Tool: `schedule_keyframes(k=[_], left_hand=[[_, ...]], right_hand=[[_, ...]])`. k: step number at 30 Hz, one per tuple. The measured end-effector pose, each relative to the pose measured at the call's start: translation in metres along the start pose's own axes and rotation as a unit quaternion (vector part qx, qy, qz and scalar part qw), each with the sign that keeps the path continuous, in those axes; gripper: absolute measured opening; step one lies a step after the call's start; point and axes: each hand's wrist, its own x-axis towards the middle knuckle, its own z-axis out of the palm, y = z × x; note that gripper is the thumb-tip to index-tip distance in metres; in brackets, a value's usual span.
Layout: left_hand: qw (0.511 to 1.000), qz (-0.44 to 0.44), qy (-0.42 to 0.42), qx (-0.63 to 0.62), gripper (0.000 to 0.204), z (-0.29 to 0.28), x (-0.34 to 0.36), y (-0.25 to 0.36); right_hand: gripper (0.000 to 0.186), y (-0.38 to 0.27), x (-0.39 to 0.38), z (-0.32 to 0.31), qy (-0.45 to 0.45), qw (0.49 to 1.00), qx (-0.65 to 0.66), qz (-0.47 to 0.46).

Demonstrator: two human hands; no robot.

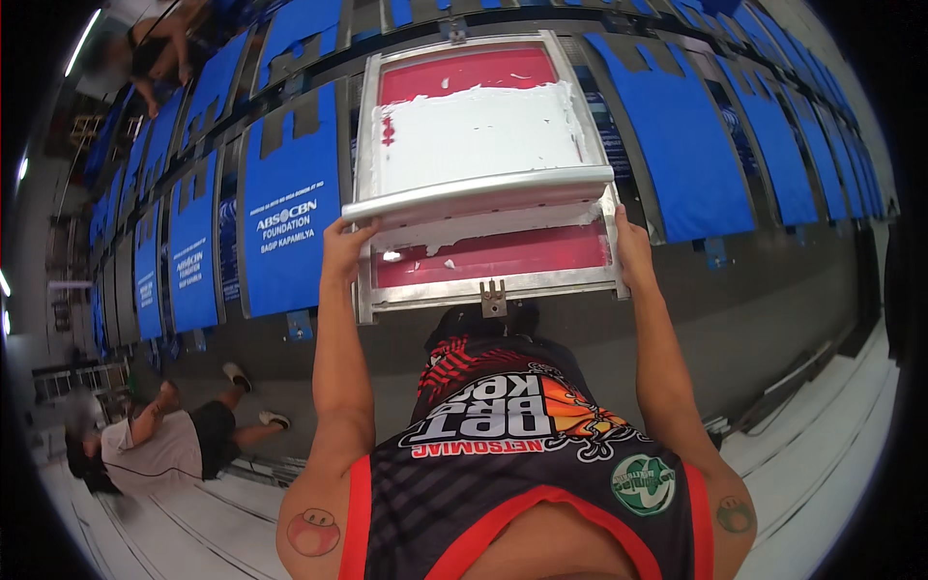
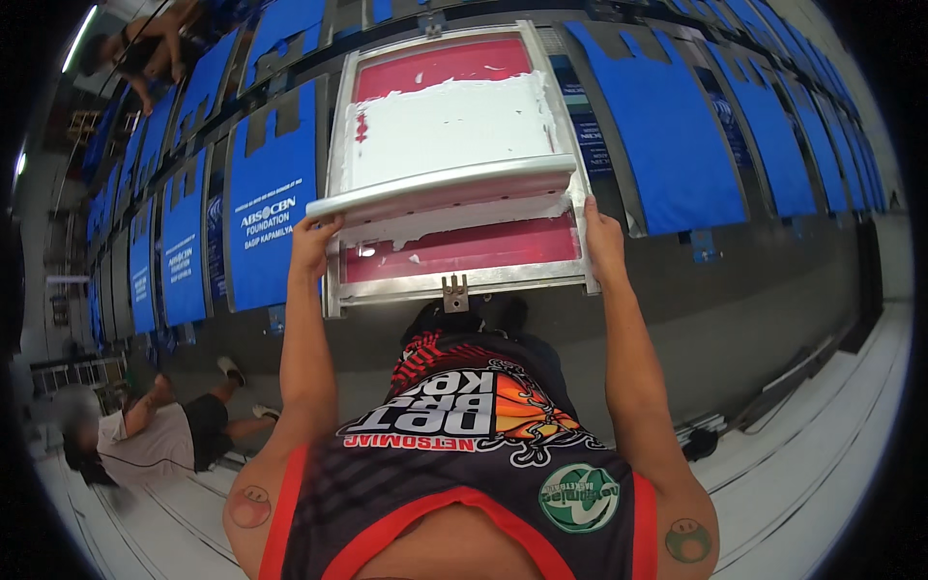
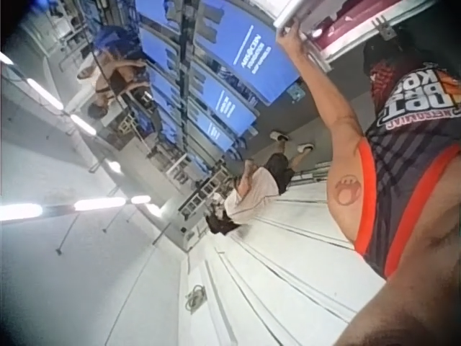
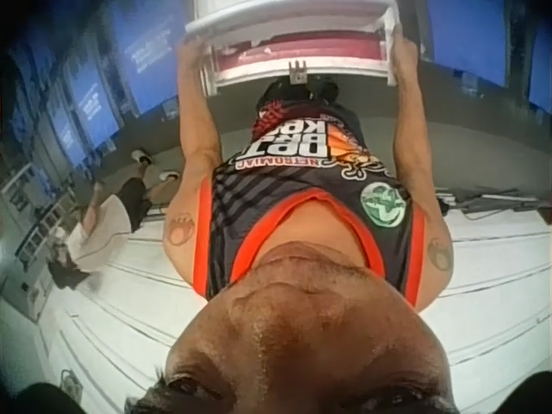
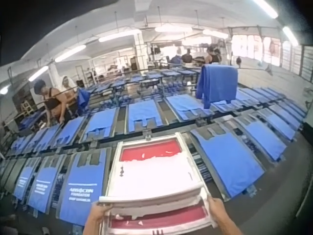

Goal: Manually apply white ink to fabric using a screen printing frame and squeegee.

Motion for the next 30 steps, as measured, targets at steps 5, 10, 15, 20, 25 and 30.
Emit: schedule_keyframes(k=[5, 10, 15, 20, 25, 30], left_hand=[[0.999, -0.029, -0.036, -0.019, 0.036, 0.019, -0.003, -0.008], [0.999, -0.003, -0.031, -0.017, 0.037, 0.021, -0.001, -0.039], [0.999, 0.011, -0.022, -0.042, 0.033, 0.011, -0.005, -0.048], [0.999, 0.001, -0.025, -0.033, 0.035, 0.018, 0.001, -0.043], [0.999, -0.03, -0.017, -0.035, 0.033, 0.014, -0.007, -0.036], [0.997, -0.017, -0.027, -0.064, 0.036, 0.024, -0.003, -0.043]], right_hand=[[0.067, 0.005, 0.021, -0.007, -0.038, 0.998, 0.033, -0.025], [0.056, 0.026, 0.028, -0.001, 0.066, 0.977, -0.127, -0.157], [0.035, 0.001, -0.091, 0.018, -0.143, 0.954, -0.19, -0.181], [0.036, 0.036, -0.116, 0.09, -0.387, 0.915, 0.047, 0.101], [0.024, 0.039, -0.122, 0.097, -0.309, 0.95, -0.04, 0.015], [0.023, 0.047, -0.119, 0.09, -0.278, 0.959, -0.052, -0.012]])
